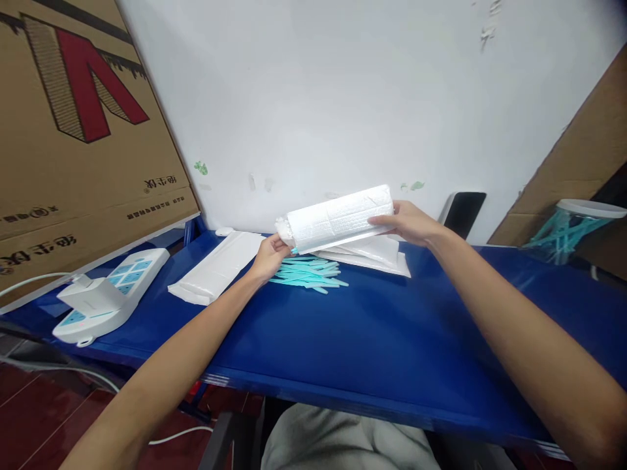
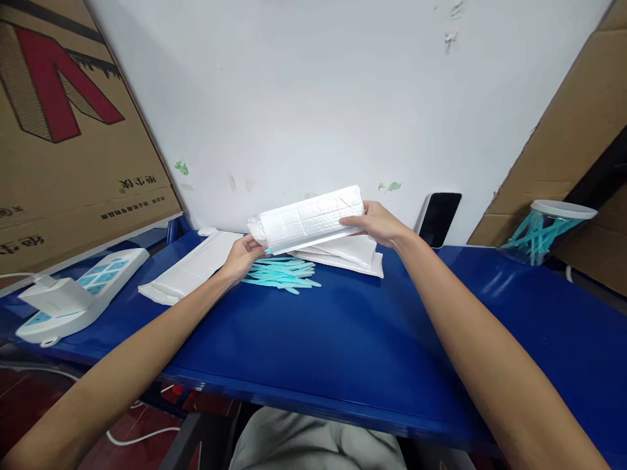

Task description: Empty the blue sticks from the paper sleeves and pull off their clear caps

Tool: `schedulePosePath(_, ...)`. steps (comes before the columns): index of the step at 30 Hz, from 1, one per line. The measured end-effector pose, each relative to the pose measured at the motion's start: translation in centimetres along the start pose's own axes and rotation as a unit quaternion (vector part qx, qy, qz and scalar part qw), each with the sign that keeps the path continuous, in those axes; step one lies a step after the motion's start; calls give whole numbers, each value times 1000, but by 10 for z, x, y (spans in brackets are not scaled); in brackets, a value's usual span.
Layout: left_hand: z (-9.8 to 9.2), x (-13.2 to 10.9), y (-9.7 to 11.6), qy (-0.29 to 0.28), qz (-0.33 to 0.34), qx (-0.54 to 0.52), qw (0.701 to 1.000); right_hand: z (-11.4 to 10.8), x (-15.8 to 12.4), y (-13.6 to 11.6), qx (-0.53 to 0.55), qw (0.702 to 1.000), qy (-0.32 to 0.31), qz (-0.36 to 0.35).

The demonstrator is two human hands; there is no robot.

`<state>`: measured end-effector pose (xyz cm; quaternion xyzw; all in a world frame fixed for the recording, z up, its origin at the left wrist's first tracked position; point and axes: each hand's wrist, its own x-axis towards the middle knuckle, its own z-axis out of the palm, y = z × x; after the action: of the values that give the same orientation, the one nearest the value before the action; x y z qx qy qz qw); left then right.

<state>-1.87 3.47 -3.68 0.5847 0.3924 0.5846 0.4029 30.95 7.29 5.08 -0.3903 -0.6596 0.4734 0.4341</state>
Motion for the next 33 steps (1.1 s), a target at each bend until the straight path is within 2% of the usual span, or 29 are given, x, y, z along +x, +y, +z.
schedulePosePath(3, -1, -1, 8, -37, -23, -30, 999, -10, 0, 16, 34, 998, -56, 18)
schedulePosePath(6, -2, -2, 12, -60, -41, -35, 997, -18, 2, 23, 46, 997, -59, 12)
schedulePosePath(11, -2, 1, 10, -20, -35, -31, 999, -24, 2, 6, -2, 999, -37, -31)
schedulePosePath(18, -1, 2, 8, -18, -38, -10, 999, -23, -10, -20, -69, 993, -53, -85)
schedulePosePath(27, 3, 1, 0, 55, -61, 56, 995, -9, -10, -23, -136, 985, -24, -99)
schedulePosePath(31, 4, 0, -4, 105, -57, 31, 992, -7, -10, -23, -151, 984, -11, -93)
schedulePosePath(33, 5, -1, -3, 105, -49, 35, 993, -6, -9, -22, -155, 984, -8, -89)
